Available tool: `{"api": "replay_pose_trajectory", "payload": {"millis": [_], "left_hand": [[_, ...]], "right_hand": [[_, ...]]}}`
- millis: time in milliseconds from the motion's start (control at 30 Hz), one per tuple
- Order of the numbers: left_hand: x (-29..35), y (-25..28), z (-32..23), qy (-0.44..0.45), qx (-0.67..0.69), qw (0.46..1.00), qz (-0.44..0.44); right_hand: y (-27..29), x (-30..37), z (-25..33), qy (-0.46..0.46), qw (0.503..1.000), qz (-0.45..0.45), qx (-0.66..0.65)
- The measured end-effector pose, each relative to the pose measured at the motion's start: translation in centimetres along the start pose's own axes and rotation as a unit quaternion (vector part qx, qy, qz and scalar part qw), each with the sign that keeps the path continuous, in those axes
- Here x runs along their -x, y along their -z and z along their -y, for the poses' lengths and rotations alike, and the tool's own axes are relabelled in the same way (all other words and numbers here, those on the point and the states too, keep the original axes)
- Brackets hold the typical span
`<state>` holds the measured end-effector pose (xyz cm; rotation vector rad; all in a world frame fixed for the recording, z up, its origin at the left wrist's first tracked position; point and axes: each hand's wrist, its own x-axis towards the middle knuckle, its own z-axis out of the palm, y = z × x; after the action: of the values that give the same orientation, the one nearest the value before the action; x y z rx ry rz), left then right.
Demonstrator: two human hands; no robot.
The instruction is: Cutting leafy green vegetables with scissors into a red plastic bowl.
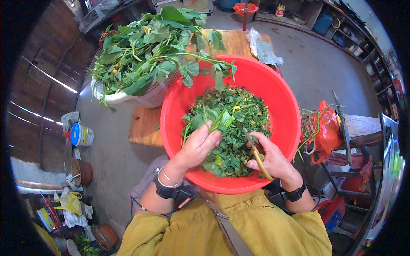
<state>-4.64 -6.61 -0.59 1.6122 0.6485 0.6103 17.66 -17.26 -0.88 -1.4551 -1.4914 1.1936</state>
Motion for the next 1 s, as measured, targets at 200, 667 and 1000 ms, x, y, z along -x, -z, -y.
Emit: {"api": "replay_pose_trajectory", "payload": {"millis": [200,667,1000], "left_hand": [[0.1,0.1,0.8,0.01,-0.004,1.0,0.027],[0.0,0.2,0.6,0.051,-0.047,0.995,0.072],[-0.1,0.0,-0.1,0.026,0.008,0.999,0.016]], "right_hand": [[-0.1,-0.3,0.0,0.047,0.998,0.032,0.038],[-0.1,0.2,0.6,-0.026,0.999,0.018,-0.039],[-0.3,0.3,0.1,-0.007,0.999,-0.03,-0.014]]}}
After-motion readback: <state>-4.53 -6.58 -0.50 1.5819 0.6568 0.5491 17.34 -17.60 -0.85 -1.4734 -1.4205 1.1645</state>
